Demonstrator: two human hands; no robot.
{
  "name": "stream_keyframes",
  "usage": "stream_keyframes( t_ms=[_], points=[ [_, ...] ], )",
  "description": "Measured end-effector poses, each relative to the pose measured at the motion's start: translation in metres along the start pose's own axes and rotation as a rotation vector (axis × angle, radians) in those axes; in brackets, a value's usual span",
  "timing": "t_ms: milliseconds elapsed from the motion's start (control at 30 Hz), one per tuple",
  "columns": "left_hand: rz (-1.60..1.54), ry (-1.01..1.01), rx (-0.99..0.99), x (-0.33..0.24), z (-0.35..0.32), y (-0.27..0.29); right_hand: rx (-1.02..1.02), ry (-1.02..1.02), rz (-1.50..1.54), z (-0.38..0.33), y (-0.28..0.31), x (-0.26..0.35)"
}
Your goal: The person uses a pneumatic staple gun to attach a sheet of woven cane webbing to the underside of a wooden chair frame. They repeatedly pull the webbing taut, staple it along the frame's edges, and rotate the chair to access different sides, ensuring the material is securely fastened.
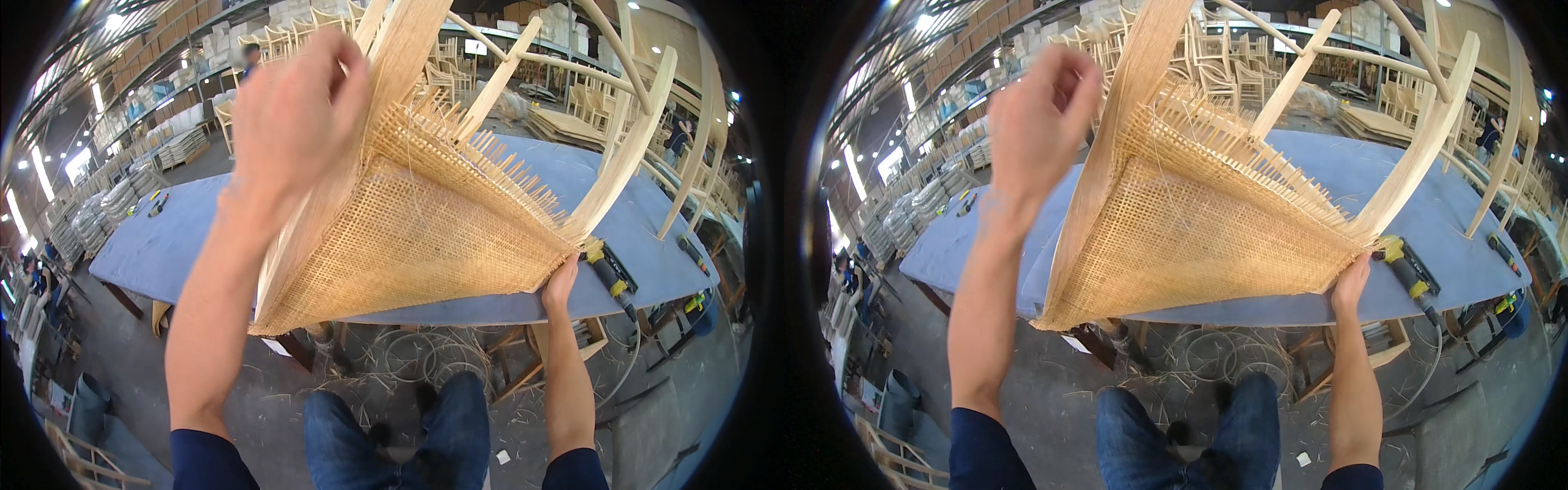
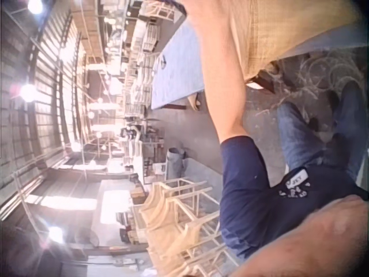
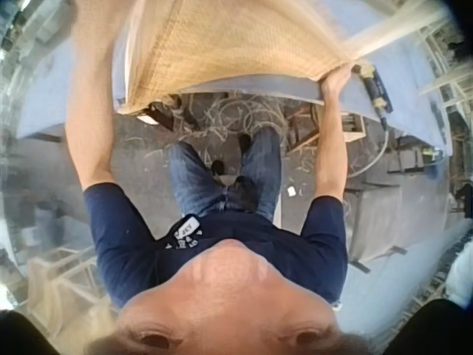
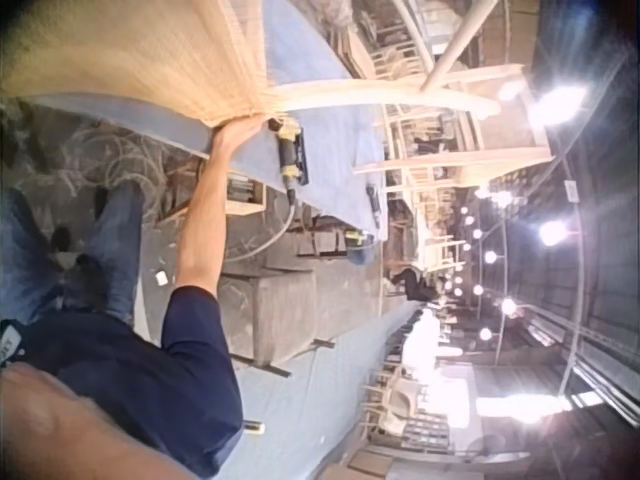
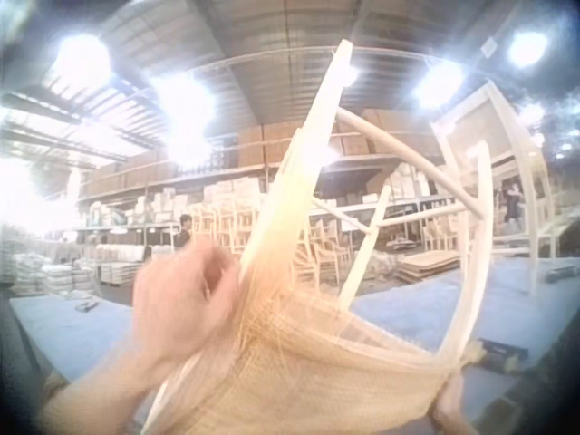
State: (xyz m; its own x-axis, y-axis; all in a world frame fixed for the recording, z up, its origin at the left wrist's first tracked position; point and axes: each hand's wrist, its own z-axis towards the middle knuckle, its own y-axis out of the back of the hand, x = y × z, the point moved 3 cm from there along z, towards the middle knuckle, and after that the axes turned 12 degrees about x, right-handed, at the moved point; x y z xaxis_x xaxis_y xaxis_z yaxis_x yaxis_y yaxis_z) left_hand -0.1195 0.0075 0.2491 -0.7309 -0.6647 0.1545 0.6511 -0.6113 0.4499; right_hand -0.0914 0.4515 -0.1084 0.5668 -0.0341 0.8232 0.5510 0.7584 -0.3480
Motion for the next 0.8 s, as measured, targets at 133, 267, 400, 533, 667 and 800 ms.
stream_keyframes(
  t_ms=[133, 267, 400, 533, 667, 800],
  points=[
    [-0.462, 0.030, -0.133, 0.008, 0.003, 0.012, -0.060, -0.040, 0.024, -0.001, -0.003, 0.003],
    [-0.713, 0.198, -0.116, -0.021, -0.117, 0.010, -0.060, -0.087, 0.087, 0.000, 0.000, 0.000],
    [-1.440, 0.907, -0.124, -0.036, -0.300, -0.042, 0.018, -0.007, 0.128, 0.004, 0.004, -0.003],
    [-1.847, 1.535, -0.386, -0.023, -0.407, -0.080, -0.126, -0.021, -0.124, -0.003, 0.007, 0.023],
    [-1.979, 1.211, -0.374, 0.012, -0.405, -0.086, -0.407, 0.276, -0.258, -0.023, -0.006, 0.127],
    [-2.158, 1.103, -0.446, 0.025, -0.385, -0.104, -0.118, 0.625, -0.201, -0.008, -0.093, 0.268]
  ],
)
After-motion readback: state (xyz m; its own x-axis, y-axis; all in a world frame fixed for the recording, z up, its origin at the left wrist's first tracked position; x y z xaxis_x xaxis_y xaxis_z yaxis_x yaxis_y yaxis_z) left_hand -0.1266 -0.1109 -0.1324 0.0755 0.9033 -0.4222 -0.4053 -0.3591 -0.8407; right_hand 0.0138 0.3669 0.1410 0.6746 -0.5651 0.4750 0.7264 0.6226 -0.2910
